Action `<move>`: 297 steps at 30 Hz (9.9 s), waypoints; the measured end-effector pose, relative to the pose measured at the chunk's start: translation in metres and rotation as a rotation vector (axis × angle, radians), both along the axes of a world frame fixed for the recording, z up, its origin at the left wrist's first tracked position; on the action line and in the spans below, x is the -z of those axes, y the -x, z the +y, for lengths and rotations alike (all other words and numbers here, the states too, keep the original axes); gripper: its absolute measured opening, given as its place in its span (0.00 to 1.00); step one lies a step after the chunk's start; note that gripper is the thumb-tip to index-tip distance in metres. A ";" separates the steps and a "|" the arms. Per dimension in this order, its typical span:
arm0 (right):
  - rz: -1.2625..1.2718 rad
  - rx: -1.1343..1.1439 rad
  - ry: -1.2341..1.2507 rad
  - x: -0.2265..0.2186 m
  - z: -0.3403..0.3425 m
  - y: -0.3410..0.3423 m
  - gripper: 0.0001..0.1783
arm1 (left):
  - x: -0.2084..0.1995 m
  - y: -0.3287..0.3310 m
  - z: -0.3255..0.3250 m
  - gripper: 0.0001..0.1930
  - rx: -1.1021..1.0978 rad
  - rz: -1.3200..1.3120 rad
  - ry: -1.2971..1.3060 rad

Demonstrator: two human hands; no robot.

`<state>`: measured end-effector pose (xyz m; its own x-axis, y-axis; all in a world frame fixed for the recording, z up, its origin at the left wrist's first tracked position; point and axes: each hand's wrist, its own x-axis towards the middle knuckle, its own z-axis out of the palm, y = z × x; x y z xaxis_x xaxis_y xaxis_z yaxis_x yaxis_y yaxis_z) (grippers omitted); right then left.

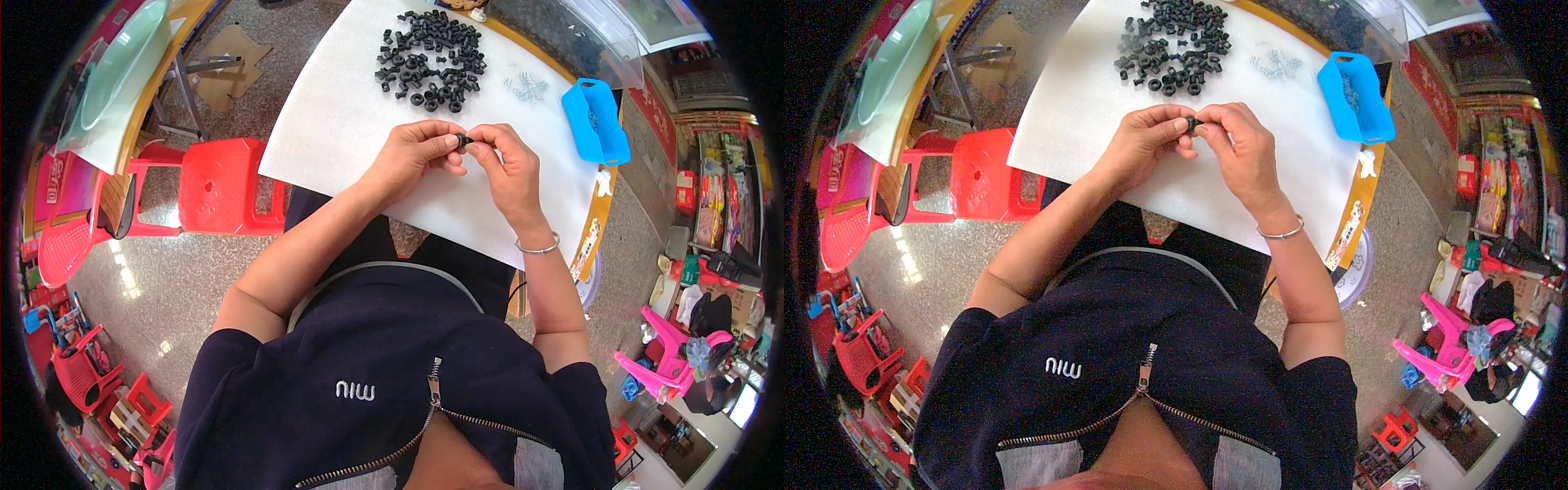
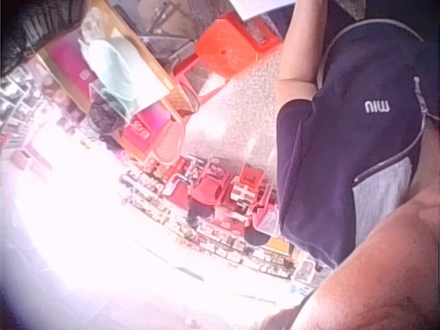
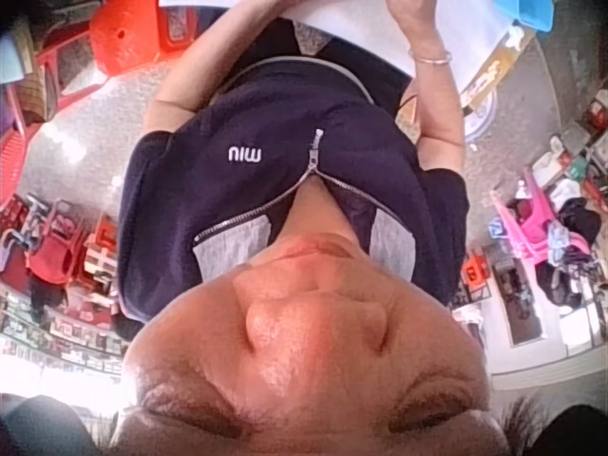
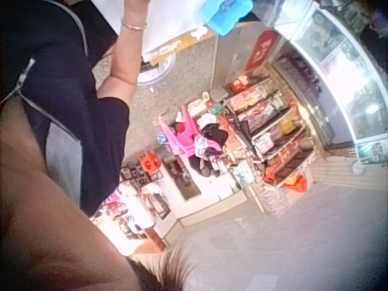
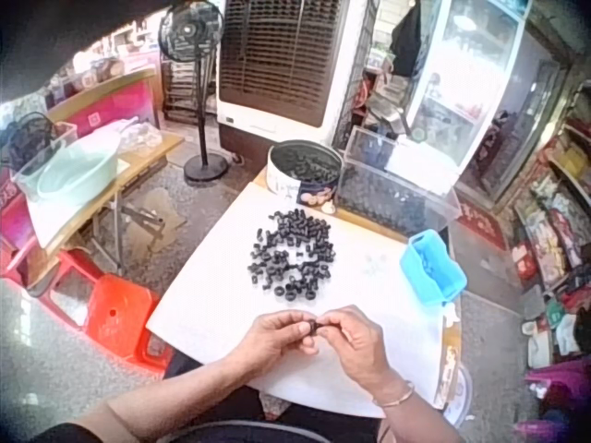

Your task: Assembling small black plastic/rubber components on a work mat.

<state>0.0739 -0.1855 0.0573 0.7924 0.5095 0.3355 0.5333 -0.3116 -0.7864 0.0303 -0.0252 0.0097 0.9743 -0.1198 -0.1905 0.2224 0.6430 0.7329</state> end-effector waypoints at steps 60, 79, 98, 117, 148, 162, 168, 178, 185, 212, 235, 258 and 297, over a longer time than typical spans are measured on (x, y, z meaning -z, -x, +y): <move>0.231 0.045 -0.218 0.029 0.034 0.014 0.10 | -0.002 0.003 -0.006 0.13 -0.061 -0.030 -0.179; -0.456 0.465 0.017 -0.091 -0.013 -0.199 0.18 | -0.011 0.000 0.000 0.18 0.045 -0.033 0.081; -0.256 0.191 0.199 0.042 0.026 -0.046 0.06 | -0.001 0.000 -0.001 0.13 -0.025 0.003 0.137; -0.283 0.160 0.011 0.046 0.024 -0.045 0.08 | 0.000 -0.001 -0.007 0.12 -0.116 -0.071 0.021; -0.374 0.537 0.262 0.050 -0.056 -0.096 0.08 | -0.003 0.001 0.000 0.09 0.047 -0.026 -0.045; -0.149 0.471 0.093 0.044 -0.073 -0.097 0.02 | -0.026 -0.045 -0.013 0.09 0.115 0.115 -0.117; -0.090 0.451 0.090 0.042 -0.076 -0.099 0.03 | -0.027 -0.062 -0.025 0.10 0.135 0.096 -0.143; -0.074 0.390 0.139 0.031 -0.064 -0.085 0.04 | -0.013 -0.068 -0.019 0.11 0.145 0.164 0.175; 0.172 0.148 -0.095 -0.024 -0.029 -0.055 0.03 | -0.012 -0.065 -0.016 0.11 0.132 0.131 0.272; 0.443 0.133 -0.111 -0.026 -0.011 -0.027 0.04 | -0.032 -0.047 -0.005 0.13 0.223 0.165 0.111; 0.301 0.166 -0.067 -0.011 -0.003 -0.026 0.05 | -0.006 -0.040 0.009 0.12 0.268 0.126 0.291; 0.444 0.260 -0.095 0.003 0.009 -0.063 0.08 | -0.007 -0.043 0.006 0.12 0.190 0.151 0.364; -0.027 0.079 0.130 -0.030 0.005 -0.022 0.10 | -0.011 -0.040 0.006 0.10 0.135 0.072 0.181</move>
<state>0.0963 -0.1801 0.0871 0.8232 0.4864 0.2927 0.5236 -0.4514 -0.7225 0.0706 -0.0195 0.0211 0.9319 -0.2863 -0.2228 0.3628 0.7234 0.5875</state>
